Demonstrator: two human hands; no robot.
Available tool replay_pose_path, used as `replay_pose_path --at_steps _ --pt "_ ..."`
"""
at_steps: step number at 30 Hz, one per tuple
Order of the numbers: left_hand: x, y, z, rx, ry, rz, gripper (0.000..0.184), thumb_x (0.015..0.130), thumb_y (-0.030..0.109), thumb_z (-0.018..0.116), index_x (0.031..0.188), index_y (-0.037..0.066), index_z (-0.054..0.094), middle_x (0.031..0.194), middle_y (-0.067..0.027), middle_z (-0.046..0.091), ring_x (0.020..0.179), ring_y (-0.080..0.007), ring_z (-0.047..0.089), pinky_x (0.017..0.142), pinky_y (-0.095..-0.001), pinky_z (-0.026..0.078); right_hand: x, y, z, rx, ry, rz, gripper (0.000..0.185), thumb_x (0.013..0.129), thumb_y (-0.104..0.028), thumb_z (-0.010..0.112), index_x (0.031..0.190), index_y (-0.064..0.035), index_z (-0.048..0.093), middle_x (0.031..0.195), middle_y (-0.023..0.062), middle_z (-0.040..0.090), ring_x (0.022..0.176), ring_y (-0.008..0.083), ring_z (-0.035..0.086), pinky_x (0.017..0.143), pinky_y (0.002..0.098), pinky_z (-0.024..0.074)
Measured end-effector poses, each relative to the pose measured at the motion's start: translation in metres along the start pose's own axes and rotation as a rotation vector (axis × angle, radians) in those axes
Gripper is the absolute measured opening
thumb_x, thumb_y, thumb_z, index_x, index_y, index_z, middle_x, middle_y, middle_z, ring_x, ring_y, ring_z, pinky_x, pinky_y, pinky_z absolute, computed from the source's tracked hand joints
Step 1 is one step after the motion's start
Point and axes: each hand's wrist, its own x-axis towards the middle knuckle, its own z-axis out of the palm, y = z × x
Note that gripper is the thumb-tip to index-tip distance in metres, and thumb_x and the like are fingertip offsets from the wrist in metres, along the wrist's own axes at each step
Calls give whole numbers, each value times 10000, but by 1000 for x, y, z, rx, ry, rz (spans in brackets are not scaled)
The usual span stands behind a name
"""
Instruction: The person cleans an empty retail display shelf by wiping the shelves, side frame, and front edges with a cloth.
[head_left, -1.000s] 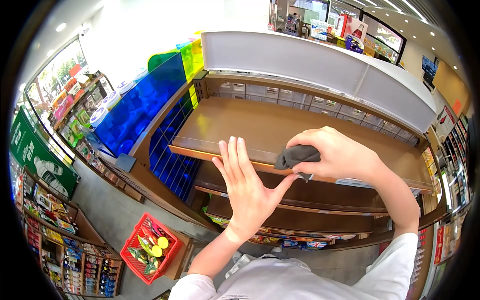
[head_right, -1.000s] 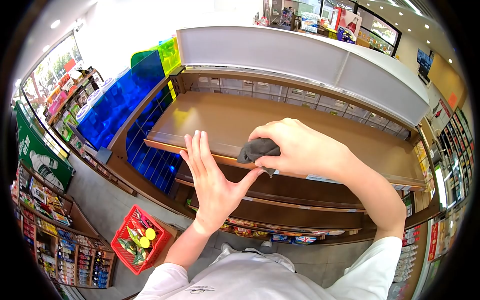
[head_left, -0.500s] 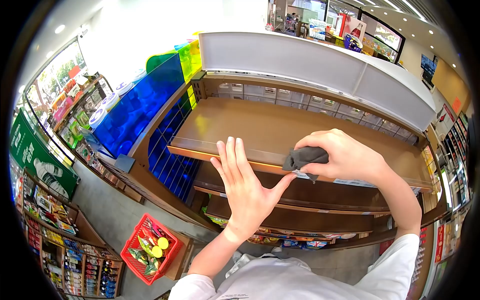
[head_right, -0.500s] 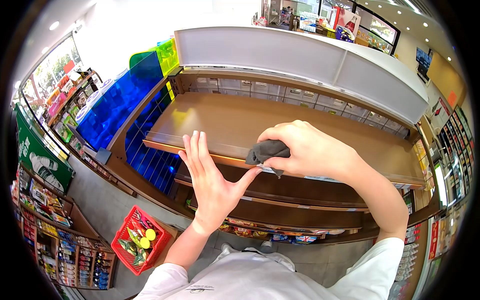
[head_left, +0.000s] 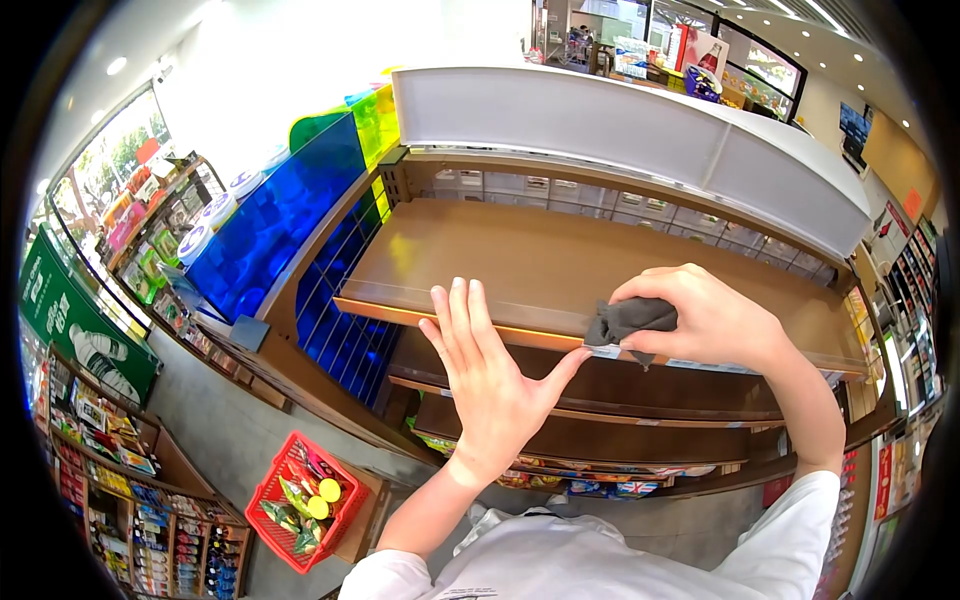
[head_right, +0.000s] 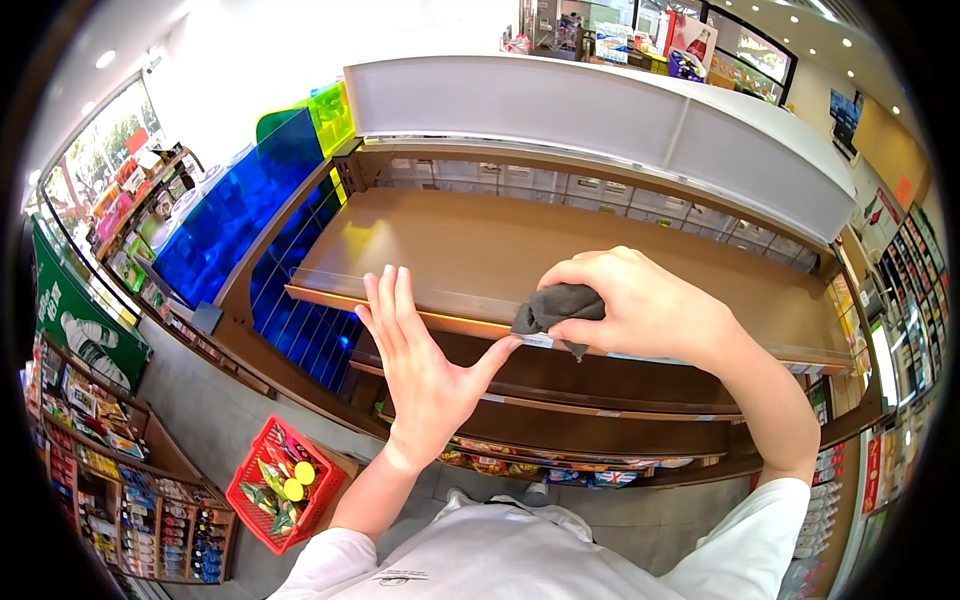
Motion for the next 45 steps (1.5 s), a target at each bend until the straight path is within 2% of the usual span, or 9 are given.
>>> replay_pose_path --at_steps 4,9,12,29,35,37,40,42,45 --pt "0 0 1 24 11 2 1184 764 541 874 1537 -121 271 1586 -308 309 1534 -502 196 1227 -655 155 -5 1 -2 -13 12 20 331 844 -131 772 1141 -15 685 939 137 738 718 252 734 765 378 579" --pt "1 1 -1 33 8 9 1181 769 559 867 1533 -122 277 1583 -307 309 1532 -503 198 1225 -658 155 -12 5 -5 -101 6 57 376 843 -219 775 1159 -33 695 1048 150 736 985 326 697 907 419 540" --pt "1 1 -1 36 5 9 1184 768 571 864 1532 -121 279 1581 -305 310 1532 -502 197 1224 -659 153 -13 5 -10 -19 -47 113 399 847 -246 777 1180 -41 698 1081 145 732 1048 330 676 948 423 524" --pt "0 -1 0 30 3 -2 1194 760 577 868 1535 -111 274 1586 -296 308 1538 -496 185 1226 -663 132 -22 13 -13 2 -36 124 406 835 -236 793 1182 -45 704 1067 140 736 1003 334 691 928 409 535" --pt "0 -2 0 -8 -3 8 1207 748 497 905 1560 -93 234 1596 -271 284 1549 -475 154 1249 -634 98 -21 10 -10 -33 1 114 389 832 -225 787 1157 -26 710 1053 160 741 982 338 703 904 405 547" --pt "0 -3 1 -25 8 4 1166 755 531 890 1542 -80 284 1601 -295 282 1543 -497 164 1219 -684 108 -21 10 -9 -51 21 121 383 832 -225 787 1146 -19 712 1049 169 742 971 337 708 888 404 553" --pt "-1 -3 0 -32 -6 -15 1150 750 525 895 1542 -59 298 1611 -294 266 1542 -505 158 1216 -694 97 -19 10 -8 -13 42 133 373 832 -231 790 1123 -7 722 1016 180 753 931 341 720 851 399 562" --pt "-2 -6 2 -94 -19 -19 1132 745 507 904 1549 -25 310 1624 -295 240 1548 -505 131 1217 -698 72 -18 9 -9 33 5 154 372 823 -203 825 1120 -5 720 1006 159 756 910 332 727 834 384 562" --pt "-5 -3 7 -132 26 -29 1069 754 396 921 1556 17 324 1668 -250 172 1571 -466 72 1242 -648 20 -17 9 -11 33 -2 202 376 842 -222 818 1133 -3 726 998 162 761 912 304 733 829 380 559"
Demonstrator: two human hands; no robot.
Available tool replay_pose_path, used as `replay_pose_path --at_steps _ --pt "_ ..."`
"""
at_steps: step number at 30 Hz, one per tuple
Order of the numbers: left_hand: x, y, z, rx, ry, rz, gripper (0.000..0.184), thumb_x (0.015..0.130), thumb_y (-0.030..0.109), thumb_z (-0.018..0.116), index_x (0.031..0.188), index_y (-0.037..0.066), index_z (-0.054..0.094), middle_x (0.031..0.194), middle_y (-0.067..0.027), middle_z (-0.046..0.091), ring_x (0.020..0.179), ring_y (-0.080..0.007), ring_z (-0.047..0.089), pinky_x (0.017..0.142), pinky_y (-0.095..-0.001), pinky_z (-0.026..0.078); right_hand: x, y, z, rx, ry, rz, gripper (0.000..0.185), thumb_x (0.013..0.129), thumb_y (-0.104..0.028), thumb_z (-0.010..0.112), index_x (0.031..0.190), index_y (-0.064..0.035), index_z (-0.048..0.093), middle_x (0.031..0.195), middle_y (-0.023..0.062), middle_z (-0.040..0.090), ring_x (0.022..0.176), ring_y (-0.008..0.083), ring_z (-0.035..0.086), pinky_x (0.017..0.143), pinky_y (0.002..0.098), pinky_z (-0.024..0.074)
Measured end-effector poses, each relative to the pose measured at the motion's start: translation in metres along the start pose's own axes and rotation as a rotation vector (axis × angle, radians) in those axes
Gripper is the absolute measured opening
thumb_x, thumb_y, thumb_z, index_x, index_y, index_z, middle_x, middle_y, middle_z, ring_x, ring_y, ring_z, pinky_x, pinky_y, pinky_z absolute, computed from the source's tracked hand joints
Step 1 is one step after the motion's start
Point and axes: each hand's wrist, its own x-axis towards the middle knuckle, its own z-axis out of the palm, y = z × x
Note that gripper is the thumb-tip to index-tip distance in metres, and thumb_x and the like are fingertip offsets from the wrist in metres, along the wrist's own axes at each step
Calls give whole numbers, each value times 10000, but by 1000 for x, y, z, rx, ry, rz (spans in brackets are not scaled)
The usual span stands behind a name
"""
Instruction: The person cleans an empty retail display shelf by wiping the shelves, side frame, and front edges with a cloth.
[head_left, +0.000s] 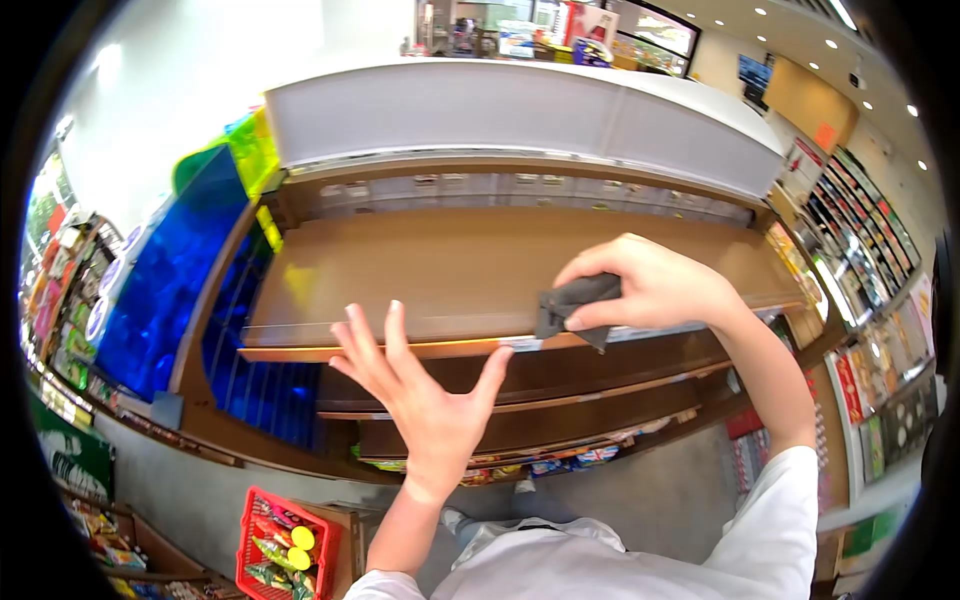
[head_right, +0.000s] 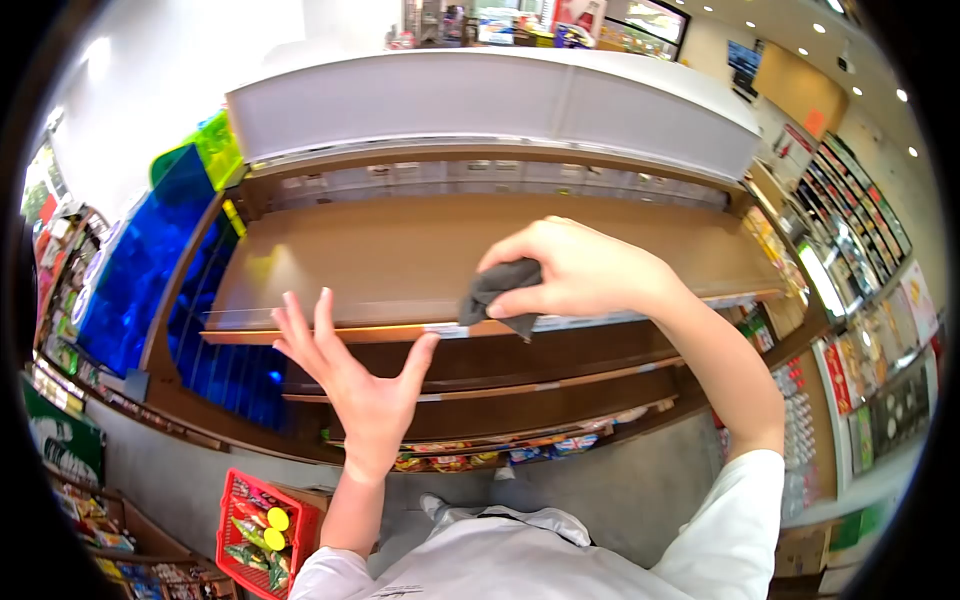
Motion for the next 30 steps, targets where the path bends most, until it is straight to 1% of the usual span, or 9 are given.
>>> replay_pose_path --at_steps 3,4,7,9,13,14,19,21,30 --pt "-16 11 6 -153 138 189 742 797 219 836 1437 54 498 1635 -229 248 1538 -489 169 1223 -651 156 -2 -6 0 6 -10 18 368 858 -233 804 1133 1 727 976 162 765 876 279 733 815 371 559" --pt "-27 20 7 -210 172 255 576 787 172 769 1322 60 591 1567 -223 349 1482 -469 277 1199 -638 229 -2 -6 1 18 -13 22 363 859 -231 802 1130 0 731 963 161 767 859 277 732 810 371 559" --pt "-52 50 13 -223 -33 445 487 779 220 758 1235 67 679 1398 -122 557 1366 -375 423 1180 -579 267 3 1 -1 18 -17 -44 352 866 -237 789 1125 -3 741 934 159 770 823 272 729 796 372 560" --pt "-61 74 30 -216 -136 408 506 792 208 760 1273 73 683 1380 -76 582 1362 -346 441 1173 -560 273 5 4 -1 23 -34 -69 357 864 -247 783 1127 -8 746 940 171 770 830 275 733 794 366 563" --pt "-71 109 59 -64 -152 239 697 840 210 775 1449 -25 530 1474 -188 475 1382 -391 414 1201 -599 231 13 21 4 42 -34 -186 384 864 -292 752 1123 -8 748 936 192 768 852 316 743 798 393 575" --pt "-75 115 66 -22 -152 234 804 856 187 775 1522 -74 407 1531 -252 398 1439 -442 359 1214 -623 212 13 21 3 52 -59 -202 394 871 -311 732 1120 -6 750 930 202 766 872 339 745 812 417 582" --pt "-86 141 82 151 -140 132 821 887 204 735 1541 -113 353 1593 -297 341 1486 -465 306 1205 -649 224 23 26 5 55 -52 -310 381 879 -304 718 1120 -11 755 935 221 762 905 360 745 846 437 591" --pt "-86 148 82 185 -124 94 858 872 122 753 1573 -82 303 1587 -291 340 1515 -475 272 1223 -623 207 26 27 4 22 -106 -304 379 872 -299 724 1118 -12 757 935 216 764 903 356 746 847 438 592" --pt "-84 149 77 255 -147 104 782 888 157 742 1517 -123 371 1562 -310 373 1493 -476 327 1194 -631 265 1 47 -16 20 -115 -241 448 853 -328 749 1165 -6 751 958 206 766 885 313 745 829 406 587"
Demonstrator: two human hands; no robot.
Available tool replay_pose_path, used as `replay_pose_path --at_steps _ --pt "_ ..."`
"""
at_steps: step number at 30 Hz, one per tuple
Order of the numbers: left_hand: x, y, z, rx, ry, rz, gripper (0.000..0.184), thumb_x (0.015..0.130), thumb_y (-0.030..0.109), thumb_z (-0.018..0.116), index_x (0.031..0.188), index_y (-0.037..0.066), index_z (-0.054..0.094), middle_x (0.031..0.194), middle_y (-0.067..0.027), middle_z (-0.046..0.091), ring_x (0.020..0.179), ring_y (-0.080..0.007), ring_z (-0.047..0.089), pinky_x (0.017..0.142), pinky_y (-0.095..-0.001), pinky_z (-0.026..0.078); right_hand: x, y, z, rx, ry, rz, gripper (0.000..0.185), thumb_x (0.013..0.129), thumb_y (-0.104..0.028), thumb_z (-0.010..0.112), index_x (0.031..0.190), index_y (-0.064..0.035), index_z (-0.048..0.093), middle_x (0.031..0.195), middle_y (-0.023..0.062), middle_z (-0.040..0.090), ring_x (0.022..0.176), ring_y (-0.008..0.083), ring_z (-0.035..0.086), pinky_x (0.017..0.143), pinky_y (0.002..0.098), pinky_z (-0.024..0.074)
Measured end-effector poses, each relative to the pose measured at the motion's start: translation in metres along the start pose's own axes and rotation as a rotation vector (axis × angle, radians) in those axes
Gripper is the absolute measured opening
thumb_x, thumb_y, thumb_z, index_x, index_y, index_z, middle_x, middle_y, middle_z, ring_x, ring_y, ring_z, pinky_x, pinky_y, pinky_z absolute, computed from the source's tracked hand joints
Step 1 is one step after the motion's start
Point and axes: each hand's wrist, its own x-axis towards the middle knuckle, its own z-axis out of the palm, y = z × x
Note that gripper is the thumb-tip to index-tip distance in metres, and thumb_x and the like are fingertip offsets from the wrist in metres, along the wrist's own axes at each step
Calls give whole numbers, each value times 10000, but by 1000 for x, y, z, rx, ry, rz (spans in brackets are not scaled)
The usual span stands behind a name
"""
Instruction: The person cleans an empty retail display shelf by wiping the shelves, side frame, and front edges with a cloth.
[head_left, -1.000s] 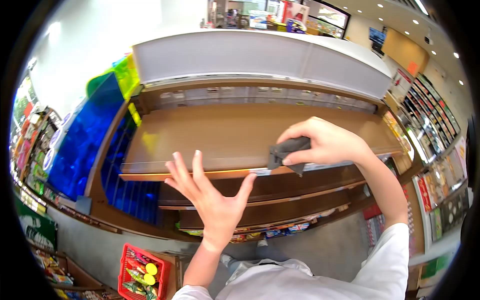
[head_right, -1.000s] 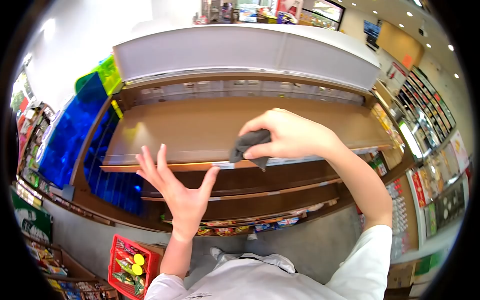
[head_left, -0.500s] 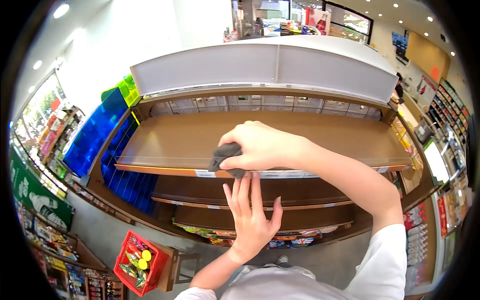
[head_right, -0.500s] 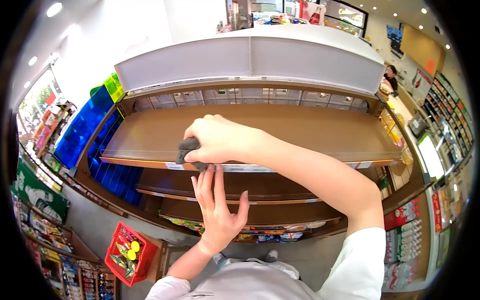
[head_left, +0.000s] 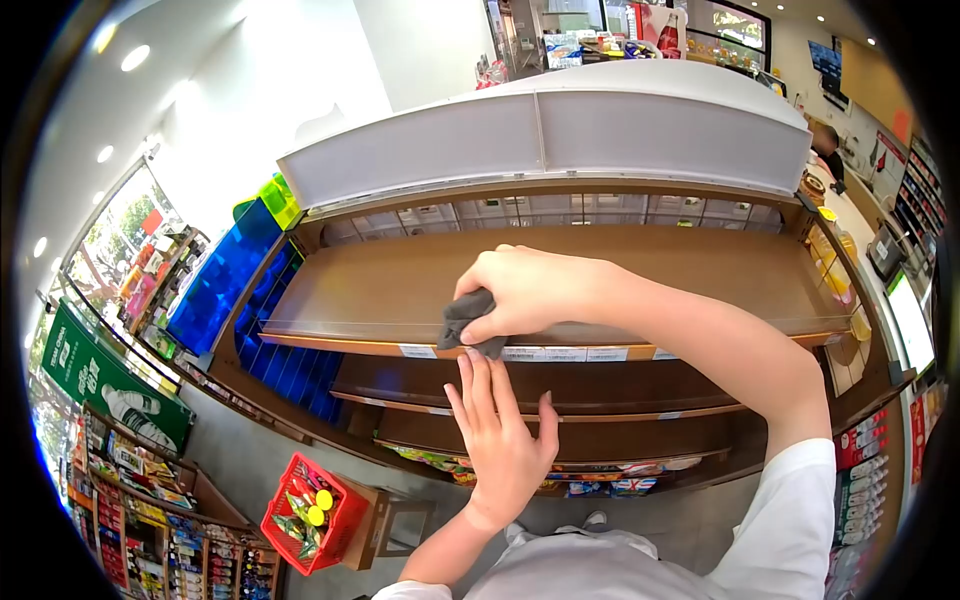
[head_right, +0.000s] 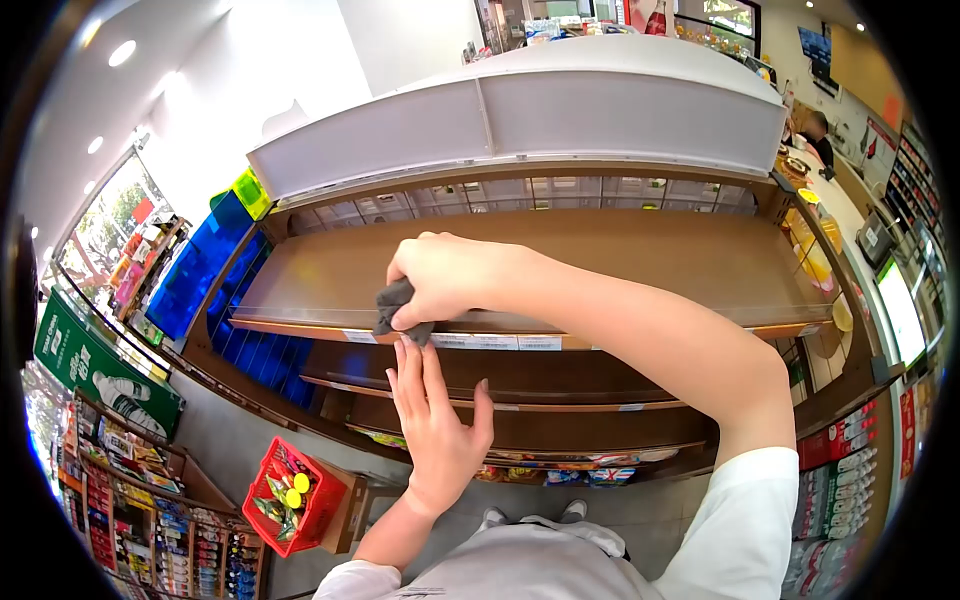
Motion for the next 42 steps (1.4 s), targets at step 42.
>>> replay_pose_path --at_steps 42 --pt "1 3 -16 -72 -151 77 804 909 202 731 1577 -15 339 1616 -401 176 1512 -569 191 1153 -690 271 -59 16 -21 -59 -37 195 524 813 -402 768 1188 -35 755 972 148 769 869 258 723 795 372 571"
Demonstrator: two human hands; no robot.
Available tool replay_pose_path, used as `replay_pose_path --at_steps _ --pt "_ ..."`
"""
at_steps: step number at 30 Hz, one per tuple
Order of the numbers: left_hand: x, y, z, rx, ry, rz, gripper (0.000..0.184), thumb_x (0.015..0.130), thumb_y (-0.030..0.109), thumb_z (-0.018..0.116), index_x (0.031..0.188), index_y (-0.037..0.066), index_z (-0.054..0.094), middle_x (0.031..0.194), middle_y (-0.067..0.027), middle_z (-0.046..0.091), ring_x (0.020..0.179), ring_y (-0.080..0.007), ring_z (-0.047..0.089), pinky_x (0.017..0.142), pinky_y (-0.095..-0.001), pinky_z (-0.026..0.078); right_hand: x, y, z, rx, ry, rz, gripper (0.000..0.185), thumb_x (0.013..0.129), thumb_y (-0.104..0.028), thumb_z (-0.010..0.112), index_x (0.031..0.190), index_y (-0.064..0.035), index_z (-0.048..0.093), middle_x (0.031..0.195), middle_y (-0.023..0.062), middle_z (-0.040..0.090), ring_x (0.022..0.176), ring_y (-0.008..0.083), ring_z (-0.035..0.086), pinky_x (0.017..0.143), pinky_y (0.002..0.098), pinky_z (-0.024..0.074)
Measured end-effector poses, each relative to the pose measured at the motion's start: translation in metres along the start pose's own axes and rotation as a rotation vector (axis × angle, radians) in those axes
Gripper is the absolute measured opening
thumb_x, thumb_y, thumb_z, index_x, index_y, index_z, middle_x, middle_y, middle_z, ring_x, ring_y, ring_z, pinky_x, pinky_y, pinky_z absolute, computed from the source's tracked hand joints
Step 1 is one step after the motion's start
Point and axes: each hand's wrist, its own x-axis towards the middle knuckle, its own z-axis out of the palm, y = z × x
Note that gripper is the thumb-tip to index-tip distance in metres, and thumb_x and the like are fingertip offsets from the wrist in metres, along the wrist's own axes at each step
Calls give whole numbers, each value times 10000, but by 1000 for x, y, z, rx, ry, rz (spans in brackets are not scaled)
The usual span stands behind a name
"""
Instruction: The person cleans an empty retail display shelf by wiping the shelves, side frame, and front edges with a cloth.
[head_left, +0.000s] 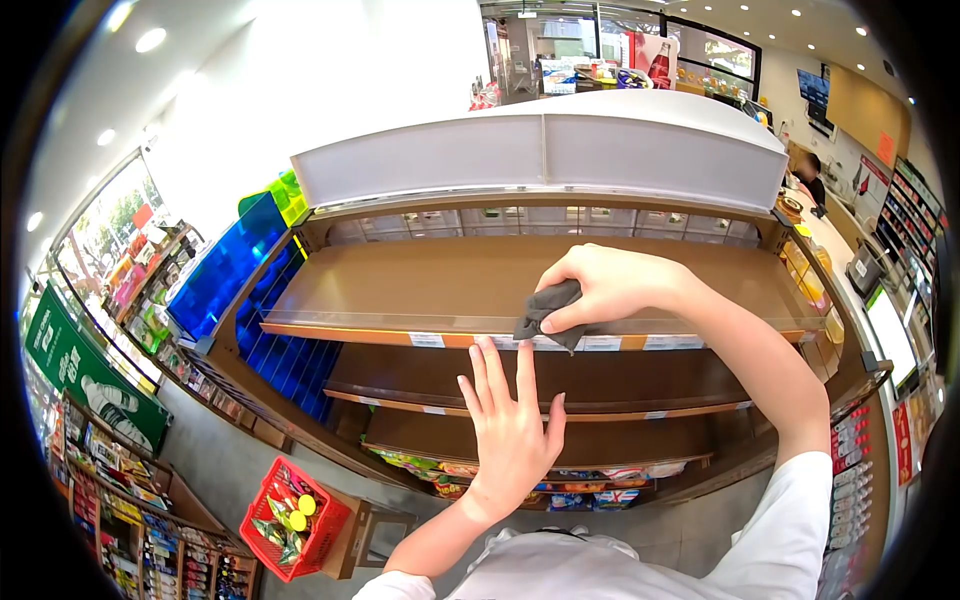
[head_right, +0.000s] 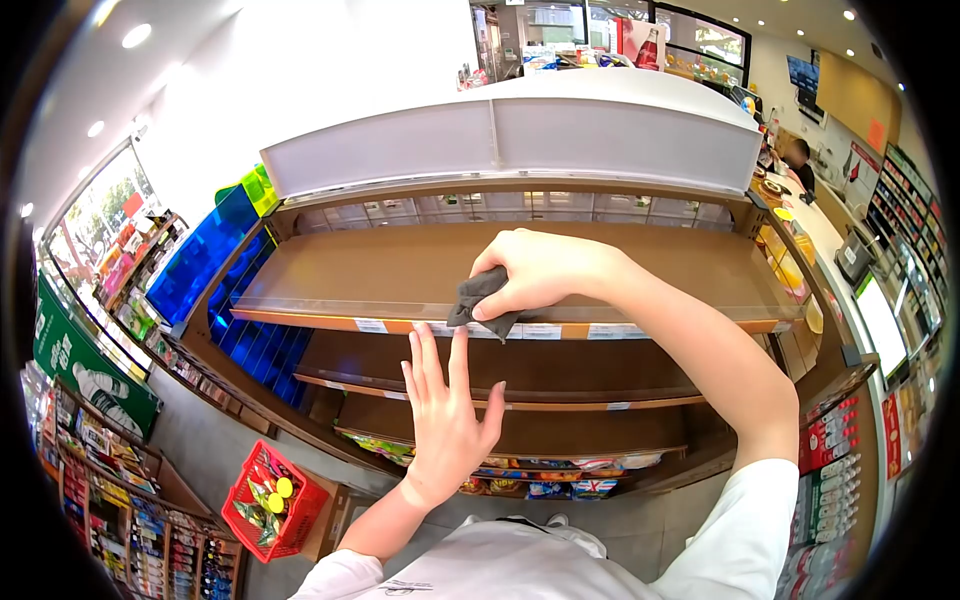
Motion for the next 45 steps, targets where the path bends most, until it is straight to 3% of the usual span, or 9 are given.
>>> replay_pose_path --at_steps 9,14,17,36,38,45 --pt "2 15 6 -96 15 -51 857 910 187 738 1573 -69 260 1617 -422 99 1516 -595 117 1164 -690 251 -11 10 0 44 41 -4 507 806 -380 777 1170 -28 759 953 148 771 848 249 726 782 366 573" --pt "0 31 8 -167 34 50 788 876 150 777 1515 -74 373 1518 -350 275 1410 -540 300 1161 -625 288 -12 6 -1 50 33 8 510 789 -355 769 1170 -17 757 956 167 769 849 262 726 784 372 574" --pt "-1 30 24 -201 26 86 783 918 225 725 1544 -59 350 1541 -313 301 1442 -505 292 1158 -682 257 -12 9 2 55 62 -8 513 789 -354 769 1170 -11 755 961 174 768 857 267 728 788 376 576" --pt "-3 32 28 -25 13 76 772 910 233 707 1536 -85 386 1539 -302 395 1469 -471 349 1194 -651 225 -25 19 -3 61 47 7 536 818 -389 785 1204 -19 746 1009 169 771 904 271 731 831 373 571" --pt "-2 33 27 1 31 90 821 885 195 738 1553 -75 343 1516 -298 393 1455 -486 329 1173 -632 285 -28 21 -3 64 47 25 539 819 -394 786 1202 -17 746 1002 166 770 901 266 729 829 372 570" --pt "-2 32 28 -6 27 102 840 878 190 750 1547 -94 332 1524 -309 371 1463 -490 312 1169 -635 289 -42 25 -5 76 70 64 533 817 -396 788 1197 -25 750 978 150 769 888 260 725 820 370 569"
